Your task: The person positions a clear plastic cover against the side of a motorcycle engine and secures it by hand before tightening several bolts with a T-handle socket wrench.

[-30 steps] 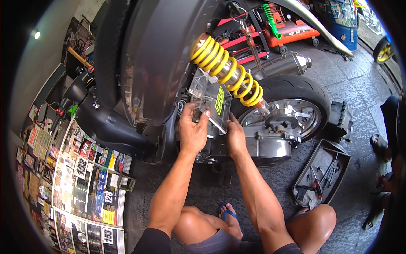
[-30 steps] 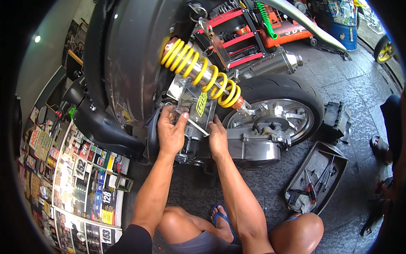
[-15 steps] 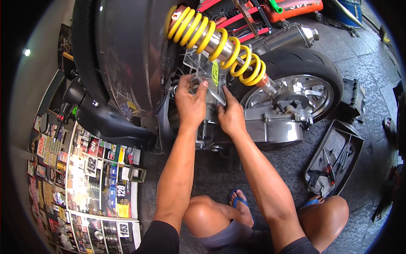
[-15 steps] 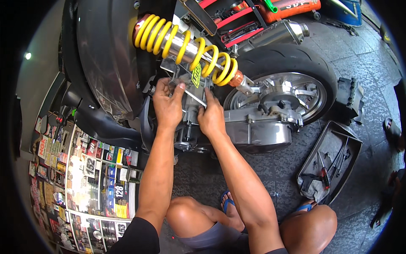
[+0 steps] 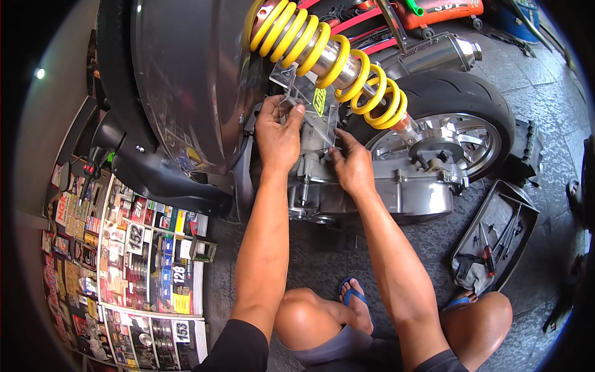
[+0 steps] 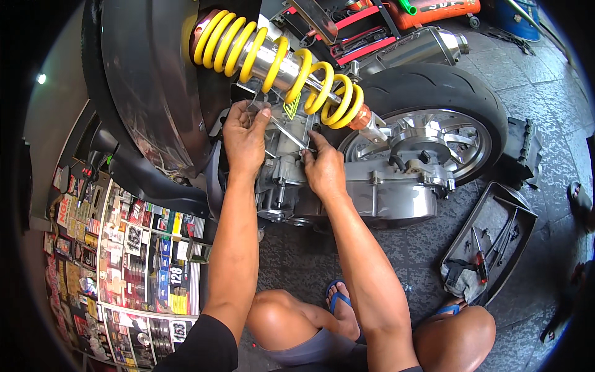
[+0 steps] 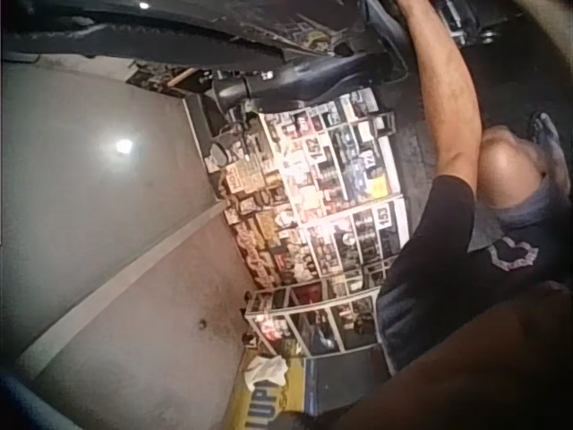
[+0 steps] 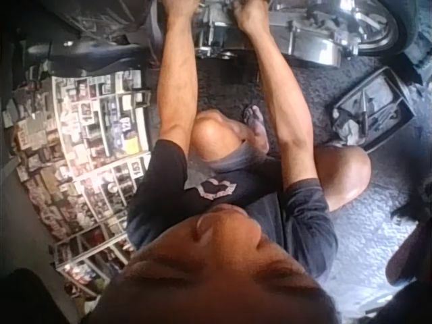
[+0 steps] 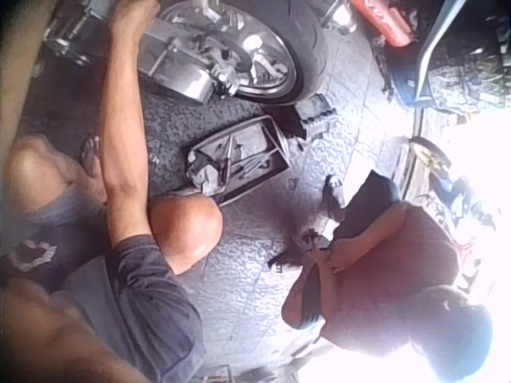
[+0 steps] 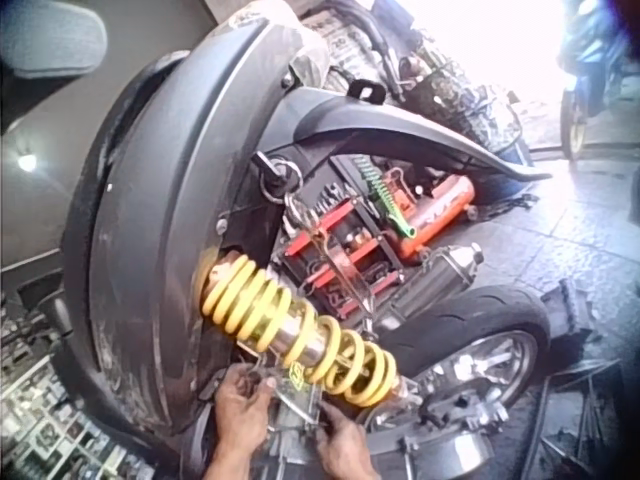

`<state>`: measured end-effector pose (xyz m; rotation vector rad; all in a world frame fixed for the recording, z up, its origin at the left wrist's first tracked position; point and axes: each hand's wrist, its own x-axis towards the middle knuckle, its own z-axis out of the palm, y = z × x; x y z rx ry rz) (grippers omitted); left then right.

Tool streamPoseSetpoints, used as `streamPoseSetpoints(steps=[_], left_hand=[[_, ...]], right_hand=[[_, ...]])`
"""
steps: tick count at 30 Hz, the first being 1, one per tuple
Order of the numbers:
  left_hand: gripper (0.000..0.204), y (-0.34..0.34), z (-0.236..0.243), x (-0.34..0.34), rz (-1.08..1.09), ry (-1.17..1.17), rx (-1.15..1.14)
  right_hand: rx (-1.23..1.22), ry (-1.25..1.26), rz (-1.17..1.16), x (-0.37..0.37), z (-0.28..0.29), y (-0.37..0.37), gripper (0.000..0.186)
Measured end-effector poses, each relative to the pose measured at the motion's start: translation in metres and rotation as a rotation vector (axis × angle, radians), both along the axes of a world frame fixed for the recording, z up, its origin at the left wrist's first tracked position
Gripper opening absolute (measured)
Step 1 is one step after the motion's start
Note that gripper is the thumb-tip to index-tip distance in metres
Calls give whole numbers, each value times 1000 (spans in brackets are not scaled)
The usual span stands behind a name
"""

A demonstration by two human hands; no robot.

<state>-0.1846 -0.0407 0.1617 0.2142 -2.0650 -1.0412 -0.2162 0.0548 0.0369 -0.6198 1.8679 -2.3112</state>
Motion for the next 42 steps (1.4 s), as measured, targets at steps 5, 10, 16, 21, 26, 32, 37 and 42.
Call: streamPoseSetpoints(steps=[5,10,16,21,26,32,37,42], left_hand=[[23,4,-2,-1,3,-36,-32],[24,6,-4,-1,-19,-60,-35],[20,1,-4,1,-32,-78,-20],[22,-7,-7,7,36,-155,-88],[22,-8,-9,11,81,-226,-171],[14,-11,-7,15,131,-231,-102],[15,-16,-13,17,101,-189,-56],[15,-22,-19,26,17,-106,-13]], right_hand=[[-27,-14,1,-1,-2,-1,42],[-31,-69,45,-1,-1,3,43],[-5,-9,-11,-1,-1,3,44],[4,-30,15,-1,0,6,45],[17,-53,27,0,1,7,45],[22,-62,1,3,7,10,43],[-48,-29,-60,4,-1,4,42],[-99,-55,-63,6,4,6,42]])
